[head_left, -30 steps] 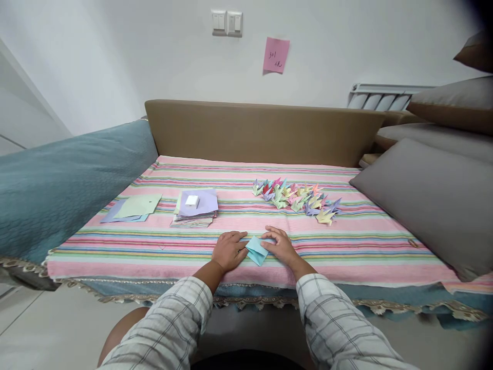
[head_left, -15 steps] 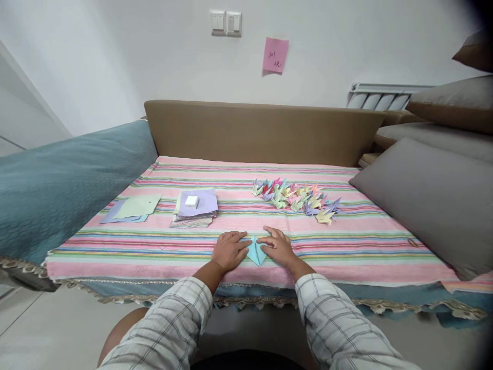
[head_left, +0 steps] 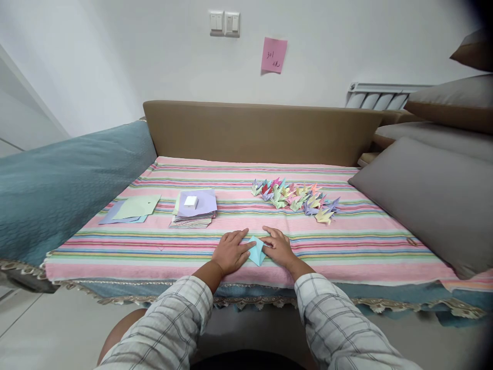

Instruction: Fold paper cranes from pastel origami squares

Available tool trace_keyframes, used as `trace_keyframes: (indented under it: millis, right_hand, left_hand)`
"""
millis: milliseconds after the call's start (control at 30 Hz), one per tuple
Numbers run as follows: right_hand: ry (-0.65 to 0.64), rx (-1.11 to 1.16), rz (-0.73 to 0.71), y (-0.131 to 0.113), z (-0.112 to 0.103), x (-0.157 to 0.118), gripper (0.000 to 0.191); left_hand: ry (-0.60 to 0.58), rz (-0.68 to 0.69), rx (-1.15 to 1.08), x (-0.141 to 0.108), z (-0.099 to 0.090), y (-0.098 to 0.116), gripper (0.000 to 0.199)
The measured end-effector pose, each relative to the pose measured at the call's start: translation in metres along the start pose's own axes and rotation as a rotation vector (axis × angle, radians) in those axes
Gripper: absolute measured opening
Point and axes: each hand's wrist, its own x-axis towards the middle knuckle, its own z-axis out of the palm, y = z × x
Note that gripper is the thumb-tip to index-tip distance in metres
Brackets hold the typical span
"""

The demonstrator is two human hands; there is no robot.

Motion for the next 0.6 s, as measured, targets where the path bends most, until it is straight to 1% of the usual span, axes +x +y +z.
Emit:
trace_keyframes:
  millis: [133, 233, 333, 433, 600]
  right_hand:
    - [0.022, 0.076, 0.026, 0.001, -0.001, 0.0, 0.026]
    - [0.097, 0.204, 0.038, 0.006, 0.0, 0.001, 0.027]
    - [0.159, 0.294, -0.002, 0.012, 0.001, 0.0, 0.031]
    - [0.156, 0.259, -0.029, 0.013, 0.001, -0.001, 0.033]
    - [0.085, 0.115, -0.036, 0.006, 0.001, -0.003, 0.029]
  left_hand:
    - [-0.032, 0.011, 0.018, 0.001, -0.001, 0.0, 0.039]
    - [-0.049, 0.006, 0.027, 0.001, -0.001, 0.0, 0.038]
    - [-0.067, -0.001, 0.029, 0.002, -0.001, 0.0, 0.038]
    - [-0.073, -0.008, 0.014, 0.002, -0.001, 0.0, 0.038]
    - [-0.074, -0.013, 0.004, 0.003, -0.001, 0.0, 0.038]
